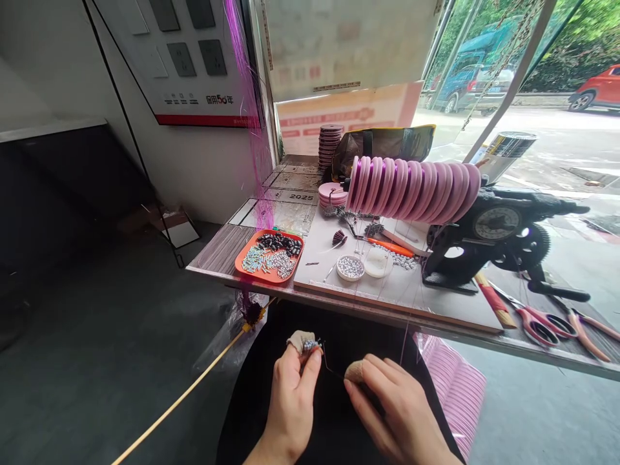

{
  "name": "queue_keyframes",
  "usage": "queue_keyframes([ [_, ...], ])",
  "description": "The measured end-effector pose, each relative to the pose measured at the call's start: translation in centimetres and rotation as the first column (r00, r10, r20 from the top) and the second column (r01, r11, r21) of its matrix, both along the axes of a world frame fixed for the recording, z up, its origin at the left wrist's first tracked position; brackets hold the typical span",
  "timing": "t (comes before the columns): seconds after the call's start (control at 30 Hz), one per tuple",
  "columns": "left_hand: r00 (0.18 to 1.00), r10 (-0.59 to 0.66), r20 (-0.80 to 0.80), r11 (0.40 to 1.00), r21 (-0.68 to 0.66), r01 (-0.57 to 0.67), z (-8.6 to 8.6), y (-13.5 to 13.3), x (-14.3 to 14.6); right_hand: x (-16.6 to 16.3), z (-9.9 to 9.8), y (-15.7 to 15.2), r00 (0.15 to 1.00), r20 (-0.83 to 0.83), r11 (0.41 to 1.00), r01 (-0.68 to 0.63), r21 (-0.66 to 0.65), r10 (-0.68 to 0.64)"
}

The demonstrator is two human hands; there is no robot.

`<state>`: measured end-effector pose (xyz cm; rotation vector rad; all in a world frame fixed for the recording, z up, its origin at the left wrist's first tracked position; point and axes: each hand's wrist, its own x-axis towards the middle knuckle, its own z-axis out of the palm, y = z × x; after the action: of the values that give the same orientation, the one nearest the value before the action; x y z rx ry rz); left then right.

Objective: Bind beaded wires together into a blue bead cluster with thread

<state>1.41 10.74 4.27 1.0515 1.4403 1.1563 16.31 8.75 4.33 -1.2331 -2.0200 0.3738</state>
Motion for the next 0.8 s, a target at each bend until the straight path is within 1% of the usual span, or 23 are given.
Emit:
queue_keyframes([
  [0.07, 0.98, -0.078, -0.181, 0.995, 0.043, 0.087, 0.0, -0.17, -0.08, 0.0, 0.1, 0.04, 1.0, -0.019, 1.0, 0.008, -0.013, -0.009],
  [0.13, 0.944, -0.112, -0.31, 0.988, 0.064, 0.139, -0.18, -0.41, -0.19, -0.03, 0.28, 0.15, 0.999, -0.044, 0.999, 0.02, -0.034, -0.021],
  [0.23, 0.904, -0.088, -0.418, 0.981, 0.121, 0.152, -0.65, -0.75, -0.32, -0.17, 0.62, 0.46, 0.993, -0.101, 0.997, 0.051, -0.056, -0.057],
  [0.33, 0.877, -0.058, -0.476, 0.967, 0.193, 0.168, -0.87, -0.87, -0.33, -0.42, 0.83, 0.8, 0.982, -0.161, 0.993, 0.093, -0.068, -0.103],
  [0.47, 0.871, -0.102, -0.481, 0.94, 0.241, 0.243, -0.48, -0.74, -0.29, -0.52, 0.49, 0.92, 0.979, -0.17, 0.989, 0.099, -0.108, -0.116],
  [0.6, 0.894, -0.076, -0.442, 0.939, 0.271, 0.214, -0.3, -0.52, -0.31, -0.23, -0.11, 0.66, 0.983, -0.151, 0.986, 0.085, -0.144, -0.107],
  [0.7, 0.932, -0.1, -0.349, 0.947, 0.253, 0.196, -0.52, -0.38, -0.26, -0.13, -0.1, 0.59, 0.984, -0.152, 0.987, 0.066, -0.145, -0.089],
  [0.8, 0.962, -0.157, -0.223, 0.956, 0.208, 0.205, -0.7, -0.41, -0.12, -0.3, 0.32, 0.9, 0.987, -0.156, 0.995, 0.031, -0.091, -0.045],
])
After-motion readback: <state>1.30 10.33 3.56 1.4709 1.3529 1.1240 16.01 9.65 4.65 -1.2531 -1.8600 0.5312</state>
